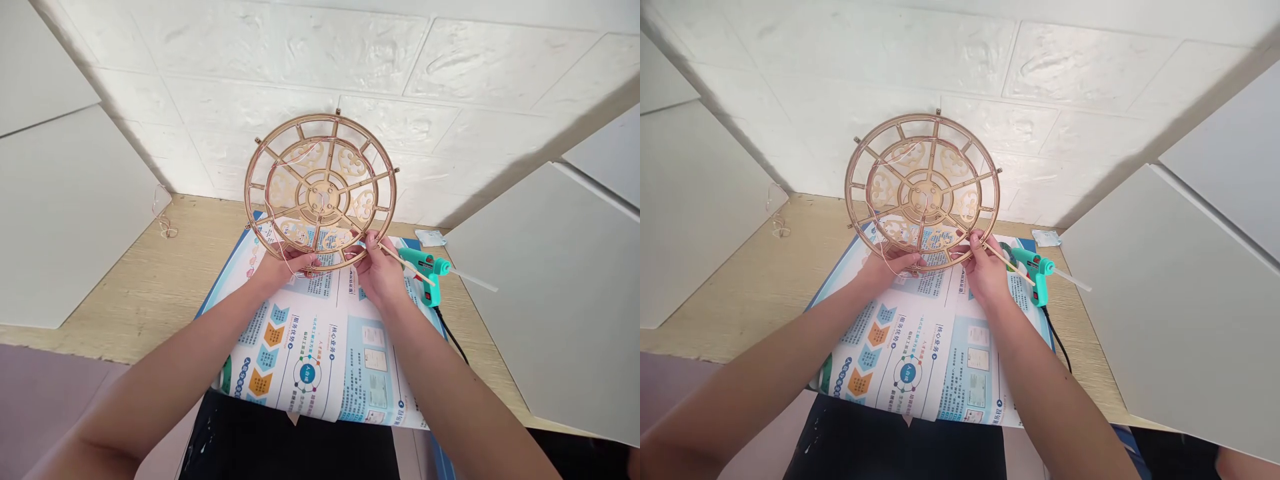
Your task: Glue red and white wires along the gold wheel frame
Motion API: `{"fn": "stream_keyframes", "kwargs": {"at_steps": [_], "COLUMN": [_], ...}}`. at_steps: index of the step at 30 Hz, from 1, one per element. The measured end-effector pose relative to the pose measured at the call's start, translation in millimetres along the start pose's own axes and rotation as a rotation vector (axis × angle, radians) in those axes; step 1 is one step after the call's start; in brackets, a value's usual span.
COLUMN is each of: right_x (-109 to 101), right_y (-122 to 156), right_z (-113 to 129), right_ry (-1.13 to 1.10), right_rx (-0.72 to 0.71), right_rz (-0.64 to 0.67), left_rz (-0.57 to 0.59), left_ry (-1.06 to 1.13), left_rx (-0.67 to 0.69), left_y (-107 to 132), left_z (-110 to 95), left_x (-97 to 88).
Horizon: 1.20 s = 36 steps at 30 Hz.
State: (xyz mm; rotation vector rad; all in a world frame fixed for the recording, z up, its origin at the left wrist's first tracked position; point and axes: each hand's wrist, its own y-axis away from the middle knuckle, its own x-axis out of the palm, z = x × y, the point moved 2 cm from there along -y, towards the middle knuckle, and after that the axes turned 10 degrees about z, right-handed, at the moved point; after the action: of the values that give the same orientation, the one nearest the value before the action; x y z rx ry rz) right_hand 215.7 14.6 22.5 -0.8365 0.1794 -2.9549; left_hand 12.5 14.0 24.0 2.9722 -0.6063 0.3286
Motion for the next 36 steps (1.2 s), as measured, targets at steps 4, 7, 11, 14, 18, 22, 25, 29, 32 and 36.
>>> {"fn": "stream_keyframes", "kwargs": {"at_steps": [4,7,11,14,18,22,25,29,32,36], "right_x": [2,4,8,9,8,5,4,6,9,16], "right_y": [1,2,5,7,7,7,10,15,19,24], "right_z": [0,0,0,1,0,0,1,3,6,9], "right_ry": [0.031,0.057,0.1,0.136,0.196,0.277,0.351,0.477,0.575,0.774], "right_rx": [-0.015,-0.029,-0.042,-0.04,-0.031,-0.044,-0.072,-0.11,-0.096,-0.055], "right_rz": [0.0,-0.001,0.009,0.017,0.031,0.052,0.115,0.276,0.407,0.521], "left_rz": [-0.107,-0.159,-0.207,-0.241,-0.269,-0.254,-0.243,-0.269,-0.319,-0.408], "left_ry": [0.022,0.035,0.057,0.065,0.089,0.152,0.206,0.276,0.339,0.414], "left_rx": [0.017,0.041,0.08,0.1,0.101,0.085,0.072,0.095,0.132,0.214], "left_y": [1,0,0,1,2,0,-1,-1,0,3], "left_z": [1,4,6,3,-1,-3,-6,-15,-24,-36], "left_x": [0.3,-1.3,-2.0,-0.5,-0.2,-3.1,-5.8,-12.6,-22.3,-36.0]}}
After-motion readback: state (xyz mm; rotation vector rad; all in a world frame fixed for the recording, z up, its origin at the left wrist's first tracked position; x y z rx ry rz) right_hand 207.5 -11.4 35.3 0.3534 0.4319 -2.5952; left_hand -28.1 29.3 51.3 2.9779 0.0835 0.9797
